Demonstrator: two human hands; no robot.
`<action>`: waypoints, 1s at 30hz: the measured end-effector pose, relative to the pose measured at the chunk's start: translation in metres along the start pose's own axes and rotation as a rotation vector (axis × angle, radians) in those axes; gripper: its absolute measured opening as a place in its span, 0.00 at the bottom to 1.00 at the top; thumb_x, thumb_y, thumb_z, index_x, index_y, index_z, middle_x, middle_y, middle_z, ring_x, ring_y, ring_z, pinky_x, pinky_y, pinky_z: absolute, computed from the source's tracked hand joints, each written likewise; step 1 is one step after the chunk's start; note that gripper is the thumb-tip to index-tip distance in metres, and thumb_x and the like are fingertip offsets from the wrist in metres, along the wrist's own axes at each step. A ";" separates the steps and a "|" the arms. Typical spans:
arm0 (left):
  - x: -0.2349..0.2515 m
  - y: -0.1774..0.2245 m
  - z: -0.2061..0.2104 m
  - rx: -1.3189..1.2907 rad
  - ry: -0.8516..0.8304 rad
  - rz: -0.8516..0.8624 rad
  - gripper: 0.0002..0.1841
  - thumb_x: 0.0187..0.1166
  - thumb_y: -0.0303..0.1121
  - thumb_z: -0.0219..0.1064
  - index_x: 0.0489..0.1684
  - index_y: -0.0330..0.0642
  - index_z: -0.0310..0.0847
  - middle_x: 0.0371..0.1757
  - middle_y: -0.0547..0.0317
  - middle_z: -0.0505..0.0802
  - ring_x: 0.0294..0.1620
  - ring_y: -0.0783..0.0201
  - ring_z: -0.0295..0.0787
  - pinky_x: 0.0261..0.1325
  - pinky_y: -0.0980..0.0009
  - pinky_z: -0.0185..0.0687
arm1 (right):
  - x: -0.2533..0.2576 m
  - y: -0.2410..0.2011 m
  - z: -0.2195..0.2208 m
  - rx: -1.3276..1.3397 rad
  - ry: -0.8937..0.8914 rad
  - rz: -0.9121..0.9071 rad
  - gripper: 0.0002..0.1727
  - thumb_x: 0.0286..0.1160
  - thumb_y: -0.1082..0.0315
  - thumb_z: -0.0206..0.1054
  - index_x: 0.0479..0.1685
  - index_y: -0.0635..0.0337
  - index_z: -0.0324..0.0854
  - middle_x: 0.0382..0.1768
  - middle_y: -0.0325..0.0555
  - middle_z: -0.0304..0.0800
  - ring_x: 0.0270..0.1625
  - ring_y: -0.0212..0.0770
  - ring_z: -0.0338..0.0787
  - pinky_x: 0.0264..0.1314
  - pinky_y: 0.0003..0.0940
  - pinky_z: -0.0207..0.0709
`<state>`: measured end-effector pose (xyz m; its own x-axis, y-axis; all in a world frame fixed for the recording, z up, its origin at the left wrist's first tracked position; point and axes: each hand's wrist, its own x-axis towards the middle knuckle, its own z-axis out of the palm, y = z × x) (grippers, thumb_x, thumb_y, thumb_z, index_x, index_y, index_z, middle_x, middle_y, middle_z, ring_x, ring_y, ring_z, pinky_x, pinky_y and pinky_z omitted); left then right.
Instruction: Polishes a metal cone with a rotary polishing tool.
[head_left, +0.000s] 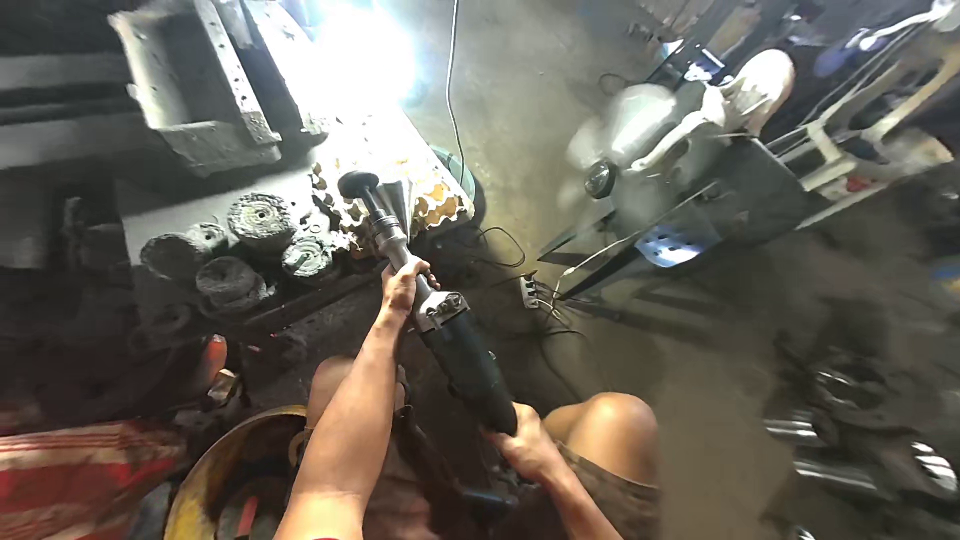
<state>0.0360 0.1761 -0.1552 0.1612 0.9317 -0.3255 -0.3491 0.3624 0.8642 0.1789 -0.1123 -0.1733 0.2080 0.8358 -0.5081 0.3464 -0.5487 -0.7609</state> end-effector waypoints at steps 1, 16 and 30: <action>-0.001 -0.001 -0.003 -0.004 0.002 0.001 0.02 0.75 0.26 0.64 0.39 0.38 0.77 0.22 0.54 0.88 0.21 0.59 0.87 0.29 0.60 0.90 | 0.000 0.000 0.001 -0.009 0.001 -0.009 0.17 0.62 0.50 0.81 0.44 0.48 0.91 0.37 0.31 0.96 0.43 0.28 0.94 0.55 0.38 0.90; 0.011 -0.001 0.038 0.137 -0.020 -0.045 0.07 0.75 0.26 0.68 0.45 0.34 0.79 0.25 0.52 0.90 0.22 0.58 0.89 0.29 0.61 0.91 | -0.005 0.000 -0.001 0.137 0.062 0.152 0.20 0.58 0.51 0.83 0.44 0.52 0.89 0.33 0.38 0.95 0.36 0.35 0.94 0.46 0.42 0.91; 0.020 -0.008 0.056 0.234 -0.033 -0.088 0.14 0.69 0.28 0.72 0.49 0.33 0.80 0.28 0.51 0.91 0.24 0.60 0.90 0.29 0.62 0.90 | -0.004 0.005 -0.006 0.264 0.051 0.190 0.21 0.60 0.53 0.84 0.46 0.57 0.89 0.31 0.44 0.94 0.30 0.41 0.94 0.39 0.43 0.92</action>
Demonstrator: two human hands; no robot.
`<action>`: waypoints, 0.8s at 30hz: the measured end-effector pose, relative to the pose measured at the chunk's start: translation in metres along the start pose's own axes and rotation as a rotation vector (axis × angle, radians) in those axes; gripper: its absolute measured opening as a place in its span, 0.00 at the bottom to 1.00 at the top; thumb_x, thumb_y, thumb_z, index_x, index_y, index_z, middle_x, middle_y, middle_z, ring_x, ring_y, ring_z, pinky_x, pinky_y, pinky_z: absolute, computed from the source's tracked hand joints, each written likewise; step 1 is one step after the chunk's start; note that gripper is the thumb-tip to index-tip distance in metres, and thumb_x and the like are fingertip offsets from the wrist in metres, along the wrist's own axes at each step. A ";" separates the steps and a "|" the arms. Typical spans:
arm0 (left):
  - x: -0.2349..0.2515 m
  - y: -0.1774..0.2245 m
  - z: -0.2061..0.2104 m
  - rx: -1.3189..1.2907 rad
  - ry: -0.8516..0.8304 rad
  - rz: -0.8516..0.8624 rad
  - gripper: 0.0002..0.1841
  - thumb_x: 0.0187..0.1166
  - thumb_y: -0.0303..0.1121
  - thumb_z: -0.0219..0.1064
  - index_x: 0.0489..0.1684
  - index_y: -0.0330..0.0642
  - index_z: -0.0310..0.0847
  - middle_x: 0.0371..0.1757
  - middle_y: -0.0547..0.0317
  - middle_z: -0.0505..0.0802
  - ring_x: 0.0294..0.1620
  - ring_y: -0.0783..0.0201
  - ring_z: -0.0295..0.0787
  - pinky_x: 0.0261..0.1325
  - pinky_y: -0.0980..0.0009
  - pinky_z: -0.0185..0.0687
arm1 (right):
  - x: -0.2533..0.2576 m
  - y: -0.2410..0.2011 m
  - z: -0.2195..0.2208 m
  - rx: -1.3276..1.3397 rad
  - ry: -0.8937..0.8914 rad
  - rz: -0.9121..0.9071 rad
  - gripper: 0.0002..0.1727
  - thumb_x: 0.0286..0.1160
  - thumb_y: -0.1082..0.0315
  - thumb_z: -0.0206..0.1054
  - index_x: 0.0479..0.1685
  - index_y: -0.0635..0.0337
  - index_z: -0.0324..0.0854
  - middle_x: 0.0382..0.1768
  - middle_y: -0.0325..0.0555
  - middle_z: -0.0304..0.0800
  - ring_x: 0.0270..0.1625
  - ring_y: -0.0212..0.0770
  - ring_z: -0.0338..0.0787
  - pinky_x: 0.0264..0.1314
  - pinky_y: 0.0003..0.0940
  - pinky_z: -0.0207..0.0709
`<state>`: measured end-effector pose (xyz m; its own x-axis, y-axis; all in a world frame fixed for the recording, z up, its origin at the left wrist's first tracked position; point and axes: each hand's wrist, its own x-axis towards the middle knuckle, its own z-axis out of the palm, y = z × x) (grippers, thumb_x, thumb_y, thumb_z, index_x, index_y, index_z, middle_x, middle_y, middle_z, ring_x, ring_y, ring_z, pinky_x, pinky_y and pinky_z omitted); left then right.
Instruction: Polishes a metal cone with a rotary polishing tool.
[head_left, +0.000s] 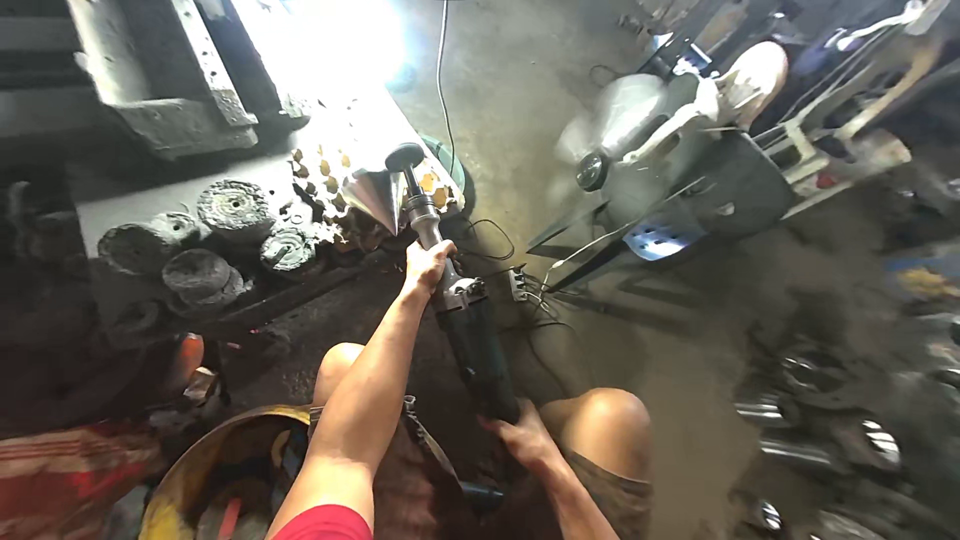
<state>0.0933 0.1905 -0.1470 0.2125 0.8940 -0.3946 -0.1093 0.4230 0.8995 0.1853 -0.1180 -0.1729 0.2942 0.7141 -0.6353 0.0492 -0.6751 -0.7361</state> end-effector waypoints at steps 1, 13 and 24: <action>-0.003 0.001 -0.002 -0.031 -0.002 0.000 0.14 0.69 0.28 0.72 0.50 0.33 0.80 0.28 0.50 0.91 0.23 0.59 0.90 0.29 0.62 0.90 | 0.000 0.001 -0.001 0.004 -0.007 -0.003 0.22 0.60 0.52 0.84 0.46 0.57 0.88 0.31 0.45 0.94 0.30 0.42 0.94 0.39 0.45 0.92; -0.016 -0.007 -0.041 -0.199 -0.007 0.100 0.05 0.75 0.26 0.65 0.42 0.36 0.78 0.24 0.53 0.89 0.22 0.58 0.89 0.29 0.60 0.92 | 0.002 -0.004 0.008 -0.238 -0.006 -0.072 0.18 0.58 0.50 0.82 0.42 0.50 0.90 0.33 0.37 0.94 0.38 0.34 0.94 0.48 0.43 0.90; -0.021 -0.009 -0.063 -0.219 0.042 0.013 0.08 0.81 0.30 0.65 0.49 0.34 0.78 0.25 0.51 0.90 0.24 0.56 0.92 0.32 0.58 0.94 | 0.006 0.003 0.017 -0.277 -0.013 -0.176 0.16 0.59 0.51 0.81 0.41 0.50 0.91 0.35 0.33 0.95 0.41 0.29 0.94 0.52 0.39 0.90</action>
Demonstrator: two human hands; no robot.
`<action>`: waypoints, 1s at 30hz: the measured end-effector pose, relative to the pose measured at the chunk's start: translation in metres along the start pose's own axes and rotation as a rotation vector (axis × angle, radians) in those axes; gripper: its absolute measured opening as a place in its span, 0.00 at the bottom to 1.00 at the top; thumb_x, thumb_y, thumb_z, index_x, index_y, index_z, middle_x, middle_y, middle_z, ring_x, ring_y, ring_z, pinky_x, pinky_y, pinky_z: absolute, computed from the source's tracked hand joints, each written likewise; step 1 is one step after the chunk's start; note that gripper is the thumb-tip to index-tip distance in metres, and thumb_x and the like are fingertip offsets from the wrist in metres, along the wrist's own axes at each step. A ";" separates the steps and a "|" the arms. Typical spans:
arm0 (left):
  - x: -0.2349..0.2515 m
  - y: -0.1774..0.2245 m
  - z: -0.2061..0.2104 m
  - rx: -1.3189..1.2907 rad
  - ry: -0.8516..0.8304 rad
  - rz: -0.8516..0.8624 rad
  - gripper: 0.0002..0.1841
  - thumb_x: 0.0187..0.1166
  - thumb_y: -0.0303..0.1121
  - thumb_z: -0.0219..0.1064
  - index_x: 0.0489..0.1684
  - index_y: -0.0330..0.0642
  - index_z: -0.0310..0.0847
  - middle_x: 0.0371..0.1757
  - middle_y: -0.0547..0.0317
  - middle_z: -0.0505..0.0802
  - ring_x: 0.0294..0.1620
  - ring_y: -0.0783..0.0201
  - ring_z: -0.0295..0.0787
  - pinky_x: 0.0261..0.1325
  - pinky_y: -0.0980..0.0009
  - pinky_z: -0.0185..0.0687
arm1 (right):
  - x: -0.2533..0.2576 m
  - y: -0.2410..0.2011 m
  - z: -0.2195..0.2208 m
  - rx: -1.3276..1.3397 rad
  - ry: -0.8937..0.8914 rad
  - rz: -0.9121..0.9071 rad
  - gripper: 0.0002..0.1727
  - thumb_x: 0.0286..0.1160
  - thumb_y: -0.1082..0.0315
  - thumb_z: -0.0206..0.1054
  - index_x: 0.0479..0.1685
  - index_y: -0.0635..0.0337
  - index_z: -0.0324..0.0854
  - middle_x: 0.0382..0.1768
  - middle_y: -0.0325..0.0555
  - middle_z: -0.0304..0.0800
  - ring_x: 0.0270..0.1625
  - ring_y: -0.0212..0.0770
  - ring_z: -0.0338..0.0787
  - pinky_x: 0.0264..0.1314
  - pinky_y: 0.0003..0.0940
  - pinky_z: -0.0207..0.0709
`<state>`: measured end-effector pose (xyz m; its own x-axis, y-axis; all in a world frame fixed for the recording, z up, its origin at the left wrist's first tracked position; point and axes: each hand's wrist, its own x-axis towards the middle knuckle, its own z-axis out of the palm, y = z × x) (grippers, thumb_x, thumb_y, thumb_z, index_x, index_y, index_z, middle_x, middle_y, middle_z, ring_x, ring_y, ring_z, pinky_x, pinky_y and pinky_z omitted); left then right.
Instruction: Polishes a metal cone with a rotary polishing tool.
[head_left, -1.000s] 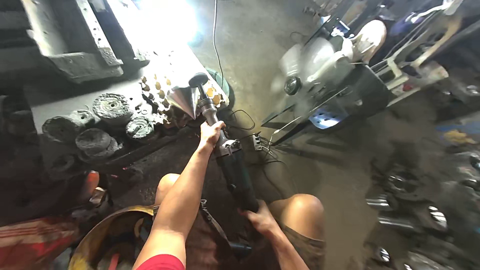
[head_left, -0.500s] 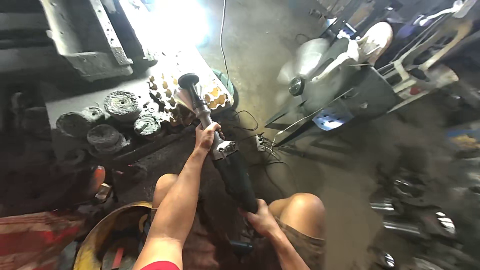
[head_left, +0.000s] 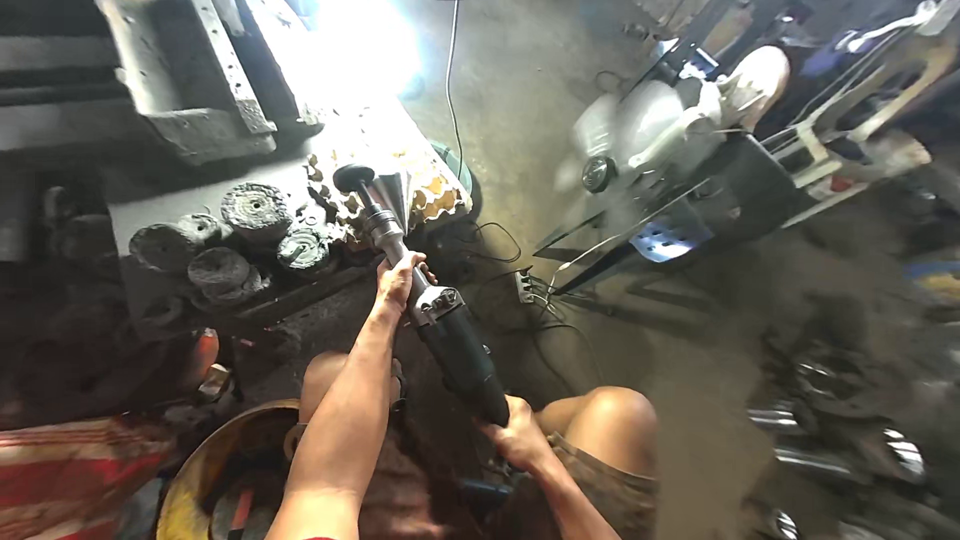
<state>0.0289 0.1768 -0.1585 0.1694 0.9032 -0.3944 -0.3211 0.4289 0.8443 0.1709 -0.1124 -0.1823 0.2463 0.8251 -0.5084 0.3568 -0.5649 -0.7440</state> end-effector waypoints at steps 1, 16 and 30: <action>-0.002 0.000 0.003 0.011 0.001 0.016 0.08 0.81 0.29 0.65 0.48 0.33 0.78 0.25 0.51 0.90 0.24 0.57 0.91 0.31 0.59 0.93 | -0.001 0.002 -0.001 0.008 0.003 0.002 0.16 0.58 0.51 0.81 0.40 0.49 0.91 0.34 0.33 0.95 0.40 0.30 0.94 0.51 0.39 0.90; 0.016 -0.010 0.060 0.334 -0.003 0.004 0.18 0.66 0.29 0.76 0.52 0.34 0.82 0.33 0.49 0.93 0.28 0.57 0.92 0.33 0.58 0.92 | -0.005 0.005 -0.003 0.315 0.009 0.194 0.17 0.62 0.56 0.82 0.42 0.57 0.89 0.28 0.44 0.93 0.28 0.41 0.92 0.35 0.43 0.90; -0.001 -0.005 0.035 0.183 0.018 0.044 0.11 0.72 0.28 0.70 0.48 0.34 0.80 0.25 0.51 0.91 0.22 0.57 0.91 0.28 0.60 0.93 | -0.006 0.000 0.001 0.108 0.032 0.190 0.19 0.62 0.53 0.83 0.45 0.55 0.88 0.32 0.42 0.94 0.33 0.38 0.94 0.42 0.44 0.91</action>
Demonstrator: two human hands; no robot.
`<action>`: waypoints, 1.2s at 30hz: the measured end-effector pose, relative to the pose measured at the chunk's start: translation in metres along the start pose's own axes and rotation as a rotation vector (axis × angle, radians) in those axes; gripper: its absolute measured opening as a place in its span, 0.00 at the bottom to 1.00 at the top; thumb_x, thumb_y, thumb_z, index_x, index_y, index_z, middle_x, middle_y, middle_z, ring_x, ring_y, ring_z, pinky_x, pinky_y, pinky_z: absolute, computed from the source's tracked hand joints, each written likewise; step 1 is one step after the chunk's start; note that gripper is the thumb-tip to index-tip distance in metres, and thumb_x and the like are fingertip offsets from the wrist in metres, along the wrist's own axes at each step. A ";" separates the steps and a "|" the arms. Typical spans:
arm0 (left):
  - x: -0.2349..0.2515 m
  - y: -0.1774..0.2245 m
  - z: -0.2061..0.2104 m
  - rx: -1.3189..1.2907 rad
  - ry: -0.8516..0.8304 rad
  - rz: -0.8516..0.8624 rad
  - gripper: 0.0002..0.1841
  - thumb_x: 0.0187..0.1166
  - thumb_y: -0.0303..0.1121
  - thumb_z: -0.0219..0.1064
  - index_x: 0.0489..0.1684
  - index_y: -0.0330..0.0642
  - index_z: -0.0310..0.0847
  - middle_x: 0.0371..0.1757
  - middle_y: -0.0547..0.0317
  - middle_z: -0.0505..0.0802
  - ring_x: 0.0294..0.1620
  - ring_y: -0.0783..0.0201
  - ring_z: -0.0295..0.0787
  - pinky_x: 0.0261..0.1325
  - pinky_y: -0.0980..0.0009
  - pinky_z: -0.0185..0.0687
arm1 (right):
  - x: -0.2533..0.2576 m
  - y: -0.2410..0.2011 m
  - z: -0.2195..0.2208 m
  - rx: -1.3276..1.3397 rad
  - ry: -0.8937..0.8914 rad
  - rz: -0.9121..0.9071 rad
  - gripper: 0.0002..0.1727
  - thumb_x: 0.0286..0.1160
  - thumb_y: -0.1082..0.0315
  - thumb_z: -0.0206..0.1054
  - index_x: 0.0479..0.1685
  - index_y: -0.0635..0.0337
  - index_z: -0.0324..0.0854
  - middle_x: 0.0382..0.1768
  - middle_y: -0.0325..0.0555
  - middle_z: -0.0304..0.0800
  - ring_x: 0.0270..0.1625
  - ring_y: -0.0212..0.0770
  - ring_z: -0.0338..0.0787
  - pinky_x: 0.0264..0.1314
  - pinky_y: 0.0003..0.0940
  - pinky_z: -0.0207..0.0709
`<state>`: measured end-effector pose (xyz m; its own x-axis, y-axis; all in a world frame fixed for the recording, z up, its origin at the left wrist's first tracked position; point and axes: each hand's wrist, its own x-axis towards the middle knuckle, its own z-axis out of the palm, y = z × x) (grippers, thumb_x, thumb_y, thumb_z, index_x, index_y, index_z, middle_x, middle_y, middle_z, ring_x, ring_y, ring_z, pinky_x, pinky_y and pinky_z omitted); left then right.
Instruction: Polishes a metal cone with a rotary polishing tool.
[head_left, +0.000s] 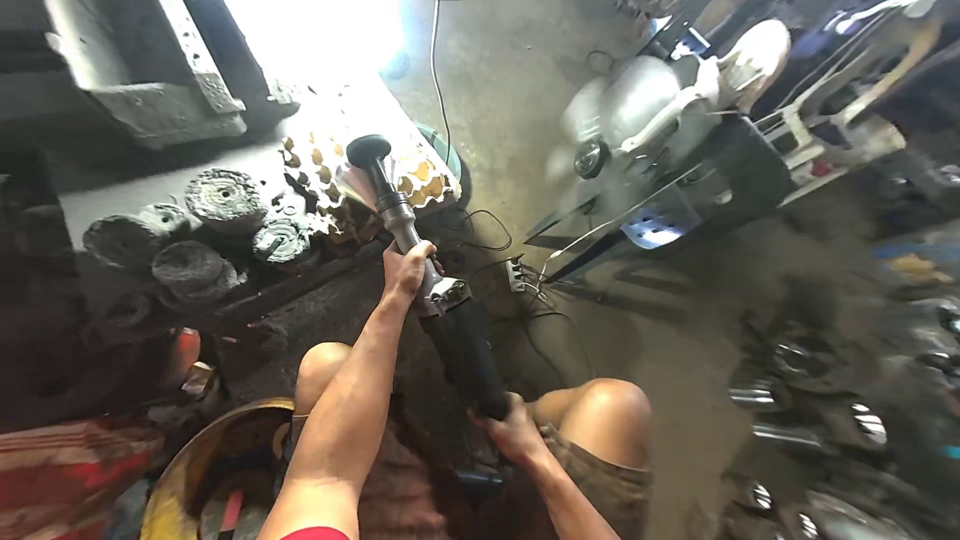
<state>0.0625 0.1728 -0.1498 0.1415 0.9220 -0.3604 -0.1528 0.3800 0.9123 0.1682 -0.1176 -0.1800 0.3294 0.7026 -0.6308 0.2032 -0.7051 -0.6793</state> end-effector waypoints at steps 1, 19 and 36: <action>-0.001 -0.001 -0.003 -0.019 -0.005 0.010 0.10 0.73 0.27 0.69 0.47 0.33 0.80 0.25 0.51 0.91 0.22 0.57 0.91 0.28 0.60 0.93 | 0.000 0.000 0.001 -0.036 0.006 -0.009 0.19 0.62 0.52 0.82 0.44 0.54 0.89 0.33 0.41 0.94 0.35 0.37 0.94 0.45 0.44 0.91; 0.000 -0.017 -0.025 -0.131 -0.008 0.080 0.05 0.73 0.27 0.67 0.40 0.36 0.80 0.23 0.53 0.90 0.21 0.58 0.90 0.28 0.60 0.91 | 0.011 0.011 0.004 -0.154 0.028 -0.111 0.20 0.59 0.48 0.81 0.43 0.50 0.91 0.37 0.37 0.96 0.44 0.34 0.94 0.55 0.45 0.89; 0.020 -0.014 0.024 0.159 -0.038 -0.031 0.15 0.66 0.29 0.75 0.50 0.35 0.83 0.32 0.51 0.92 0.28 0.59 0.91 0.34 0.59 0.91 | 0.014 0.012 0.011 0.193 -0.008 0.139 0.20 0.64 0.58 0.83 0.50 0.59 0.85 0.29 0.47 0.91 0.24 0.41 0.89 0.31 0.41 0.88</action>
<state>0.0906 0.1844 -0.1649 0.1814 0.9053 -0.3841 0.0090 0.3890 0.9212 0.1647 -0.1152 -0.2008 0.3340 0.6014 -0.7258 -0.0235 -0.7645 -0.6442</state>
